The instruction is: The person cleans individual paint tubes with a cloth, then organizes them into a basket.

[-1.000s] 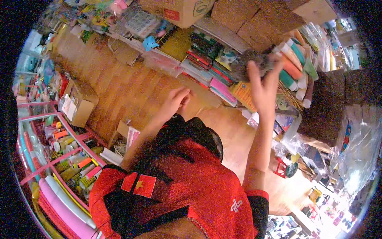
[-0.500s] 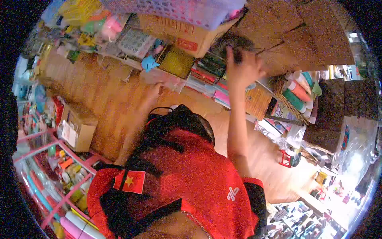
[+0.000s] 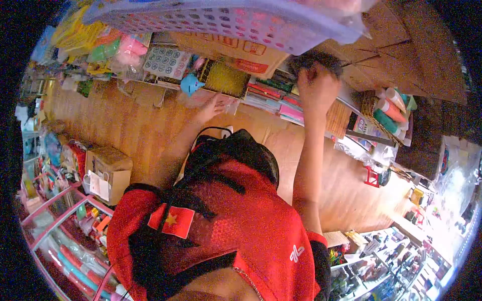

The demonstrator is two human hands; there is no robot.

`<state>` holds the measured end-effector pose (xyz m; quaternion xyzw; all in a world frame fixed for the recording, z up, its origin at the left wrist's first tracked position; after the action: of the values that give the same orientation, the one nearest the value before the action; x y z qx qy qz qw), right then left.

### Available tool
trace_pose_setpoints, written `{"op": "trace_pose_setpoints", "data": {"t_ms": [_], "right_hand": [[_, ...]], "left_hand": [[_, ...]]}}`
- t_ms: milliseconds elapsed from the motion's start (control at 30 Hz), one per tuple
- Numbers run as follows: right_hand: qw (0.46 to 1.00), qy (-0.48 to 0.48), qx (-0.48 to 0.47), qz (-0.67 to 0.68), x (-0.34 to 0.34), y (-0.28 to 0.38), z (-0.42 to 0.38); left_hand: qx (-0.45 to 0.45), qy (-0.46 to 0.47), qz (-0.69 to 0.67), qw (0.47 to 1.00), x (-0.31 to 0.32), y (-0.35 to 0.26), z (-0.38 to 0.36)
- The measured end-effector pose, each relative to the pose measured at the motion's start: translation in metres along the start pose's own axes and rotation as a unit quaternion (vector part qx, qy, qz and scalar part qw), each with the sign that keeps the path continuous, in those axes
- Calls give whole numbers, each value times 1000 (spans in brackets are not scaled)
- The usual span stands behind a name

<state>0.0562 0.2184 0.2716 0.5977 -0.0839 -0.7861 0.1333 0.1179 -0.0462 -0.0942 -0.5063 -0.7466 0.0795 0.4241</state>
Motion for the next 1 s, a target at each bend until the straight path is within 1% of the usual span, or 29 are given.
{"op": "trace_pose_setpoints", "data": {"t_ms": [67, 133, 167, 200, 233, 267, 300, 333, 400, 467, 533, 600, 633, 700, 733, 800, 867, 933, 967, 1000], "right_hand": [[1000, -11, 18, -13, 7, 9, 7], [999, -22, 31, -28, 7, 13, 10], [999, -19, 28, -29, 8, 13, 10], [999, -15, 23, -30, 8, 14, 11], [999, -13, 22, -33, 7, 15, 10], [1000, -2, 2, 17, 6, 17, 8], [998, 9, -18, 67, 6, 19, 5], [998, 14, -18, 66, 7, 19, 2], [990, -29, -53, 127, 3, 20, -5], [989, -32, -56, 130, 1, 22, -13], [988, -34, -60, 135, 2, 23, -16], [986, -46, -98, 128, 3, 26, -16], [986, -42, -101, 128, 4, 27, -14], [985, -81, -136, 68, 3, 34, -14], [985, -77, -139, 70, 4, 34, -14], [990, -68, -113, 57, 7, 31, -15], [989, -63, -119, 63, 8, 29, -15], [988, -58, -123, 67, 8, 30, -17], [989, -57, -114, 79, 8, 31, -17], [989, -57, -104, 90, 8, 31, -17]], "left_hand": [[10, 21, 2, 1000, -1, 0, 25], [-25, -58, -66, 996, -18, 12, 62], [-27, -56, -68, 996, -39, 26, 92], [3, -43, -70, 997, -65, 44, 128], [33, -31, -72, 996, -78, 53, 144], [32, -31, -76, 996, -63, 48, 131], [83, -29, -106, 990, -34, 27, 101], [134, -28, -136, 981, -16, 15, 79], [127, -18, -140, 982, -24, 24, 87], [124, -6, -142, 982, -23, 23, 90], [103, -37, -135, 985, -14, 16, 71], [107, -42, -137, 984, -13, 19, 62], [110, -45, -136, 984, -13, 21, 58], [116, -53, -134, 983, -14, 26, 49], [120, -57, -133, 982, -15, 28, 45], [128, -65, -132, 981, -18, 32, 37], [135, -73, -135, 979, -25, 43, 33], [93, -62, -145, 983, -38, 72, 33], [94, -64, -149, 982, -40, 74, 25], [58, -81, -167, 981, -43, 80, 15]]}}
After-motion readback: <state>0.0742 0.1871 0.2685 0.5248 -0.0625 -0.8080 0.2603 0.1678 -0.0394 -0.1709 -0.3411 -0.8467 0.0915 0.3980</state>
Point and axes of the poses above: each hand's wrist, its own z-axis towards the middle knuckle, its own x-axis out of the palm, y = z × x, the point moved 5 cm from there along z, towards the middle knuckle, and after that the axes turned 13 degrees about y, right-handed, at the moved point
